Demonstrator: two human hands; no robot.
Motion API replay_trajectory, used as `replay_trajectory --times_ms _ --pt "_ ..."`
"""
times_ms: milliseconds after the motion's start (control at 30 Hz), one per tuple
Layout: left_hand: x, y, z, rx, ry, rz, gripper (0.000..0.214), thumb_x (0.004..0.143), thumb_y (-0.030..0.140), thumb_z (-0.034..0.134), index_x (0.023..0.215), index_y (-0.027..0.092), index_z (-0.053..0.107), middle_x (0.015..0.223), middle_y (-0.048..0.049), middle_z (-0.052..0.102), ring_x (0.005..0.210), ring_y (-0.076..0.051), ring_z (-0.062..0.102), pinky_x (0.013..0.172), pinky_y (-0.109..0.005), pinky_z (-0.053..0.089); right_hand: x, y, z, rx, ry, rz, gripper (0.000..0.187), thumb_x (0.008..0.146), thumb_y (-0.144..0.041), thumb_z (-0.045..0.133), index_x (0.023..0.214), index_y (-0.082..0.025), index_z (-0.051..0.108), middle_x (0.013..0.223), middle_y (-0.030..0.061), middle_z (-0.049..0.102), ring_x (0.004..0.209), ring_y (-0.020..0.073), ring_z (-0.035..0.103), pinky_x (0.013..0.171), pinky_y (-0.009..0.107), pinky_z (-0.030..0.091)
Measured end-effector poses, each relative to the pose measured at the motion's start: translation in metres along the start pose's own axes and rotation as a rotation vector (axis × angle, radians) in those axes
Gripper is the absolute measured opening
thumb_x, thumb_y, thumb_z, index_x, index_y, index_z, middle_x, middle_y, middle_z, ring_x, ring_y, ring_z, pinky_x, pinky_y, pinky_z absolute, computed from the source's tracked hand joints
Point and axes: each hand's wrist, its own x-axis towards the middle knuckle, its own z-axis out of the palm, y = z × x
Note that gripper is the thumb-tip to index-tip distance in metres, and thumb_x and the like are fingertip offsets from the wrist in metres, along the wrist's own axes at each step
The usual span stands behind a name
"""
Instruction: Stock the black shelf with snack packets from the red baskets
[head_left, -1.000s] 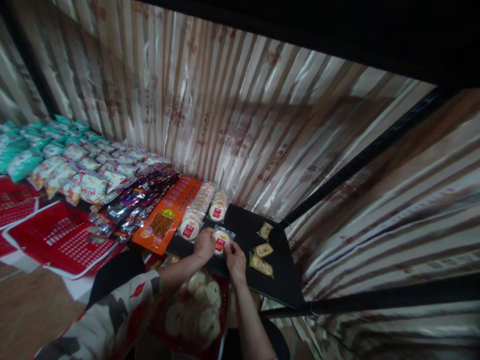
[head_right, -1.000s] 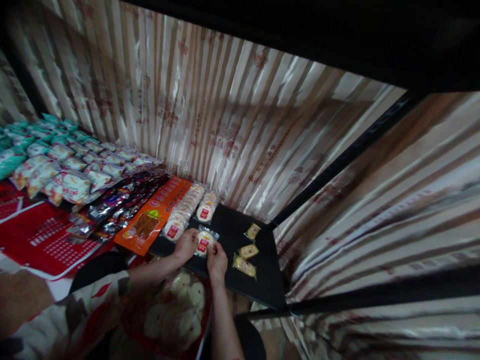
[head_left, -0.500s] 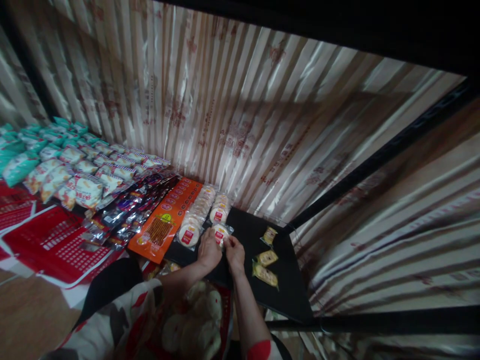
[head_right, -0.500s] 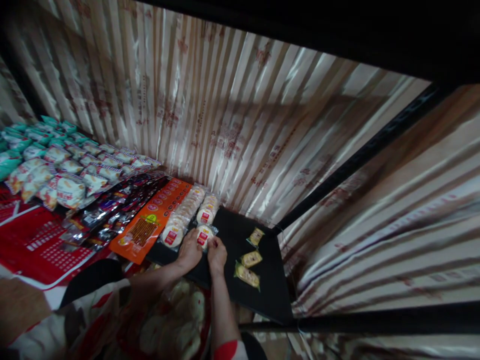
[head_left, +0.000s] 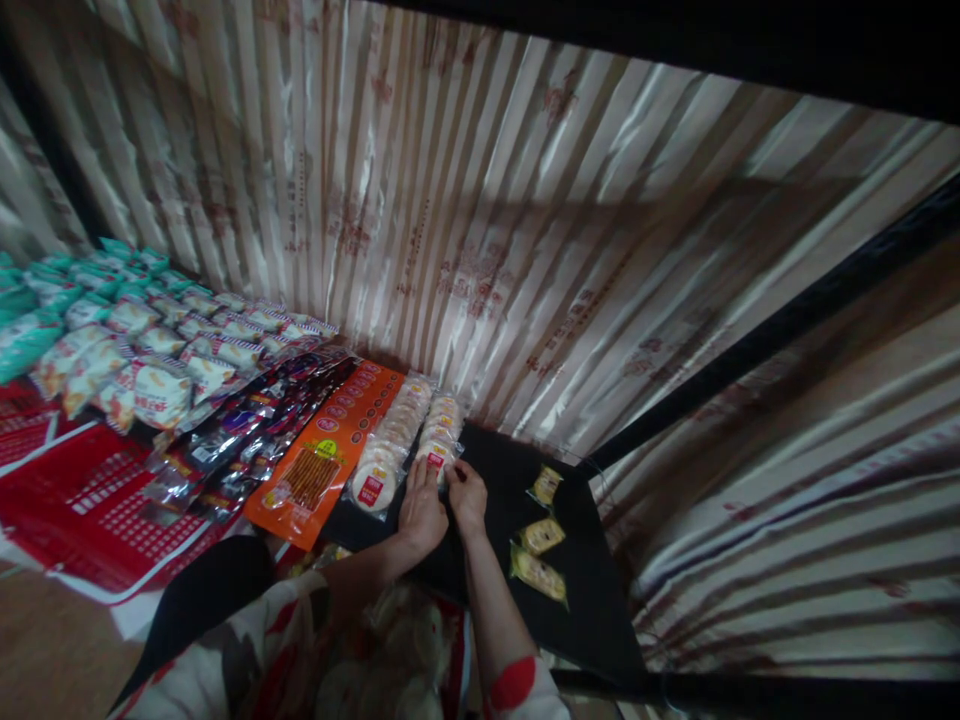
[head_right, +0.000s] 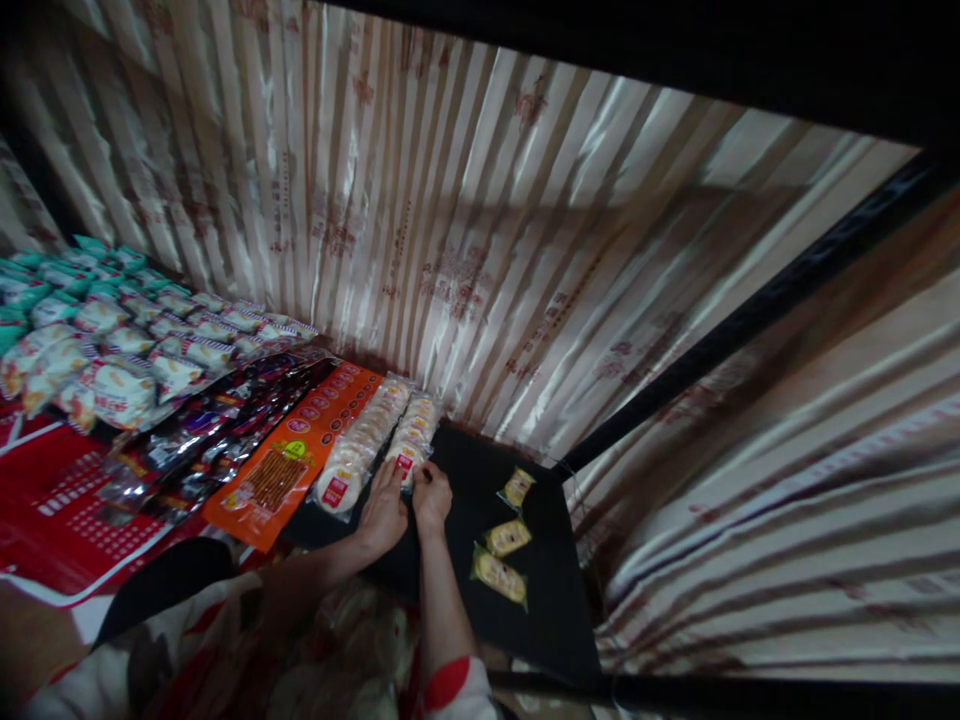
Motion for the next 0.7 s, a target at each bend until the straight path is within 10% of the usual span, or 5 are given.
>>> replay_trajectory --times_ms 467,700 --pt "0.012 -0.017 0.022 -0.005 0.091 0.068 0.072 0.064 -0.003 0.039 0.136 0.001 0.037 0.146 -0.0159 0.031 0.138 -0.024 0.019 0.114 -0.037 0.023 0.014 -0.001 0.005 0.013 0.031 -0.034 0.041 0.071 -0.048 0.055 0.097 -0.019 0.067 0.092 0.0068 0.069 0.081 0.0223 0.064 0.077 0.033 0.047" --pt "0.011 -0.027 0.042 0.02 0.182 0.112 0.07 0.067 0.0 0.039 0.137 0.003 0.036 0.148 -0.0147 0.026 0.139 -0.024 0.016 0.113 -0.039 0.023 0.046 0.009 0.018 0.378 0.005 0.039 0.07 0.081 -0.064 0.032 0.128 -0.015 0.05 0.134 0.0113 0.05 0.124 0.0214 0.046 0.102 0.034 0.035"
